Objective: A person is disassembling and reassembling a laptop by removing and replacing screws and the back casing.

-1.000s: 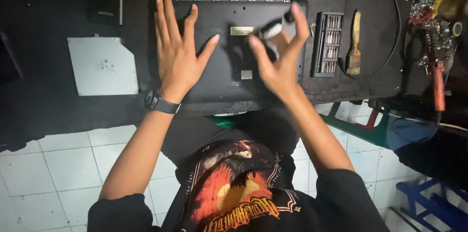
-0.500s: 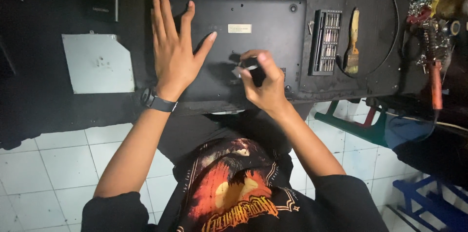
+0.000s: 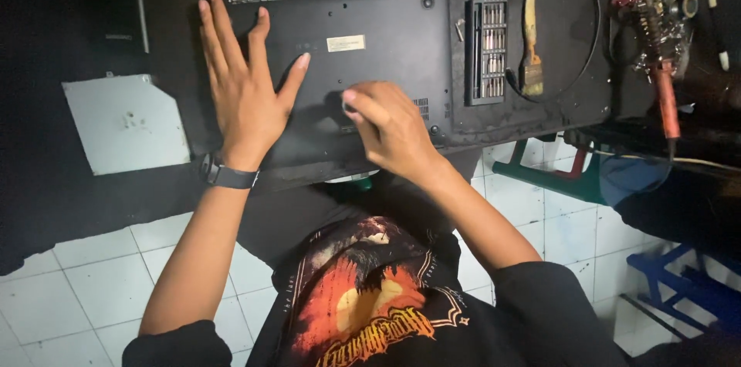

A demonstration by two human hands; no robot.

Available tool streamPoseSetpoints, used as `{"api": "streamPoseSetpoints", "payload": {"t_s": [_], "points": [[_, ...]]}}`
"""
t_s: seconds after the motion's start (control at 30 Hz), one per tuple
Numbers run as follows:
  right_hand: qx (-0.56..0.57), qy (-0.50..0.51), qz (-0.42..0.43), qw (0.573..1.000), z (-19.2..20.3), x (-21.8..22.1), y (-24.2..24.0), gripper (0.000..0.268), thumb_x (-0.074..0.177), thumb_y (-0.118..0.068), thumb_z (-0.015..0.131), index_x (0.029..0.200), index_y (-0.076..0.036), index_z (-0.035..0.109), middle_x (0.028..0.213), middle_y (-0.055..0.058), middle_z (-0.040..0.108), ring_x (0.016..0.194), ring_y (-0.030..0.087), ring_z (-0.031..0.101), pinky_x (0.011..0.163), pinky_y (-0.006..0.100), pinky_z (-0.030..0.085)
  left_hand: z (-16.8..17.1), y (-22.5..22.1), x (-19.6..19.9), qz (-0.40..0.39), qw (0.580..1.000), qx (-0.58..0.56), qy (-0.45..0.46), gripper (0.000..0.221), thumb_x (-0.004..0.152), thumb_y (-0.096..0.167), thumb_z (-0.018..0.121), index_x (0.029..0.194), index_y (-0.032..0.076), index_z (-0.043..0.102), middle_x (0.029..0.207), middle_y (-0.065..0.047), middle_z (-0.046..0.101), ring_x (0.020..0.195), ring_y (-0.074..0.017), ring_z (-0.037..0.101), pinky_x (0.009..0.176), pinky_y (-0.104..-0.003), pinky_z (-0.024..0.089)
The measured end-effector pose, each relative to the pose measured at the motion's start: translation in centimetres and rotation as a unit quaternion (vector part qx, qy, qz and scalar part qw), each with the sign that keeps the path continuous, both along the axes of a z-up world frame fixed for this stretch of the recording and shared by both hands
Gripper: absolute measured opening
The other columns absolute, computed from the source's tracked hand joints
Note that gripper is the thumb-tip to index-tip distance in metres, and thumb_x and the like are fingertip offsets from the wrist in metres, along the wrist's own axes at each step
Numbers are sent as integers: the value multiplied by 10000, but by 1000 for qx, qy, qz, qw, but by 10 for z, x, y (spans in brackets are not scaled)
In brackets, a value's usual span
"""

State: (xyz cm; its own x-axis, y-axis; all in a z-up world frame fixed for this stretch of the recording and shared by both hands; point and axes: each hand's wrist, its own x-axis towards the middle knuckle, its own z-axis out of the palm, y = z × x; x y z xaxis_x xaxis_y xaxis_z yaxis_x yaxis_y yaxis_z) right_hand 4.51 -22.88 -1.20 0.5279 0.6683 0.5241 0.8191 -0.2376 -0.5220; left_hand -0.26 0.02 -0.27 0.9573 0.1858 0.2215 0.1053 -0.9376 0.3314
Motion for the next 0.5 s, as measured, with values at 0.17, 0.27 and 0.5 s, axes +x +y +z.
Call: {"api": "streamPoseSetpoints", "payload": {"t_s": [0.17,0.27,0.5], "points": [[-13,-20,-33,999,-4,-5,1,757,1075,-59,783,1558,-329,267,1213,171,569,974,311,603,842,410,520,3,-2,0,-1,1000,-8,9,589,1207,461,659,1587,47,483,1655,-277,104,1563,-442,97,1303,-620,321],[37,99,-29,994,2,-5,-4,164,1101,-83,557,1264,-73,548,973,121,654,813,295,608,769,380,488,3,-1,0,-2,1000,-14,10,580,1210,439,679,1586,46,480,1656,-278,102,1564,-440,86,1312,-620,306],[217,84,-206,951,-4,10,-75,876,1002,212,666,1566,-232,164,1311,205,488,1000,358,695,983,480,615,5,-1,2,6,999,-34,19,580,1185,437,668,1581,54,486,1662,-274,97,1564,-446,82,1301,-641,292]]}}
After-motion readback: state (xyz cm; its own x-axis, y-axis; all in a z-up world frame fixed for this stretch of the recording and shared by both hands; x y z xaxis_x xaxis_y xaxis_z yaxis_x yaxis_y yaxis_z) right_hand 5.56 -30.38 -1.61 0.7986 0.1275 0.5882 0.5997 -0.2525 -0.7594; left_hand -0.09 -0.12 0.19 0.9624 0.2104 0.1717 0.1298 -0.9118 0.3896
